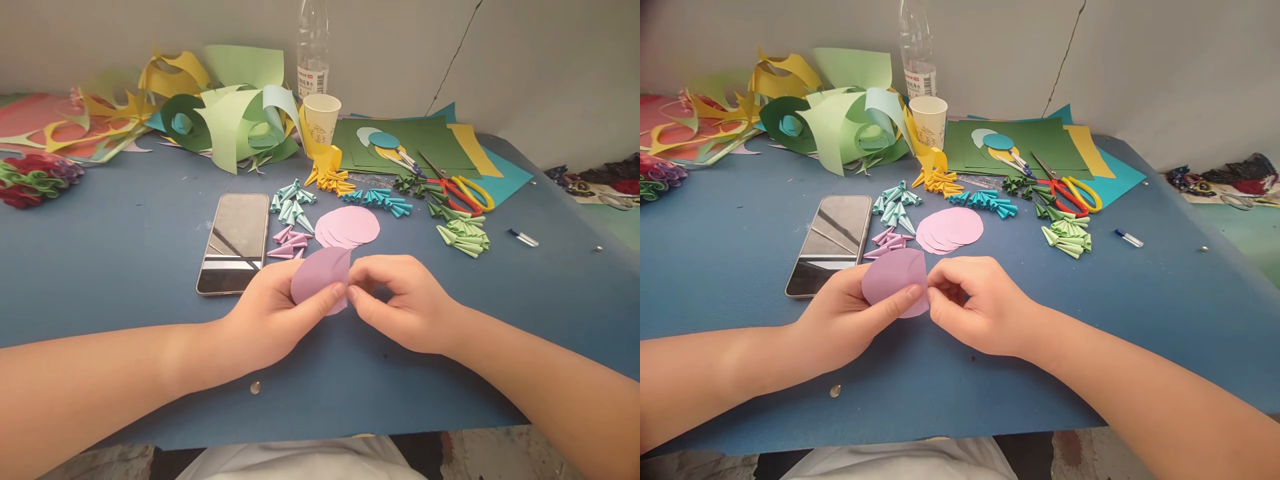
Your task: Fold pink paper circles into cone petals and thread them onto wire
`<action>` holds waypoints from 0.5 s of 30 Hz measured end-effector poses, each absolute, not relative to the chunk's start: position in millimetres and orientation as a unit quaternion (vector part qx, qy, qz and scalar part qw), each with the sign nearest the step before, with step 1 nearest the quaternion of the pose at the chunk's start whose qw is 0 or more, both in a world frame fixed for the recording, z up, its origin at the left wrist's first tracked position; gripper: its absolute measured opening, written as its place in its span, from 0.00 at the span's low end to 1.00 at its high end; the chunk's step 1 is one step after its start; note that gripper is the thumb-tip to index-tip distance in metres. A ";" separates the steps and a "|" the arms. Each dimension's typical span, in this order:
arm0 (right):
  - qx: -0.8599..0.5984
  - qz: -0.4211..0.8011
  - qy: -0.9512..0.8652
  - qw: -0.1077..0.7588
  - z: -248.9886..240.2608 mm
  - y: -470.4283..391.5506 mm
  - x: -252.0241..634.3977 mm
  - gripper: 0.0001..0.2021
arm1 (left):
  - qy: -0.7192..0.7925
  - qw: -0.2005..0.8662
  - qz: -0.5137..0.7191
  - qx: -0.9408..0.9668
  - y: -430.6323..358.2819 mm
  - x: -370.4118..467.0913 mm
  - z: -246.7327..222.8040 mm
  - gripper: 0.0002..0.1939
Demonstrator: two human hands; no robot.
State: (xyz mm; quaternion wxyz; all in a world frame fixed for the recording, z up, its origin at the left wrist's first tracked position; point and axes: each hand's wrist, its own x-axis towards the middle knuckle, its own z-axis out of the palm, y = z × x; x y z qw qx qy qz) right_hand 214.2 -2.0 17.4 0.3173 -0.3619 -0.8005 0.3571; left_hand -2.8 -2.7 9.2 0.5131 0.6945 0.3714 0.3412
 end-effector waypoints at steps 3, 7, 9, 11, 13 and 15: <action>-0.356 0.333 -0.812 0.321 15.7 -1.5 213.7 0.08 | 0.383 0.508 0.325 0.700 -2.5 -2.5 10.6 0.17; -0.325 0.323 -0.840 0.290 15.8 -2.3 214.7 0.09 | 0.391 0.502 0.300 0.710 -2.4 -1.9 13.2 0.16; -0.308 0.319 -0.853 0.274 16.4 -3.0 215.9 0.09 | 0.383 0.493 0.296 0.723 -2.5 -1.7 14.3 0.15; -0.296 0.308 -0.861 0.274 17.0 -3.2 217.2 0.09 | 0.370 0.483 0.295 0.737 -2.5 -1.7 14.9 0.15; -0.294 0.302 -0.862 0.281 17.3 -2.8 218.2 0.09 | 0.362 0.473 0.296 0.747 -2.3 -1.9 14.7 0.14; -0.300 0.302 -0.859 0.284 17.2 -1.8 218.6 0.09 | 0.363 0.466 0.295 0.751 -2.0 -2.2 14.0 0.14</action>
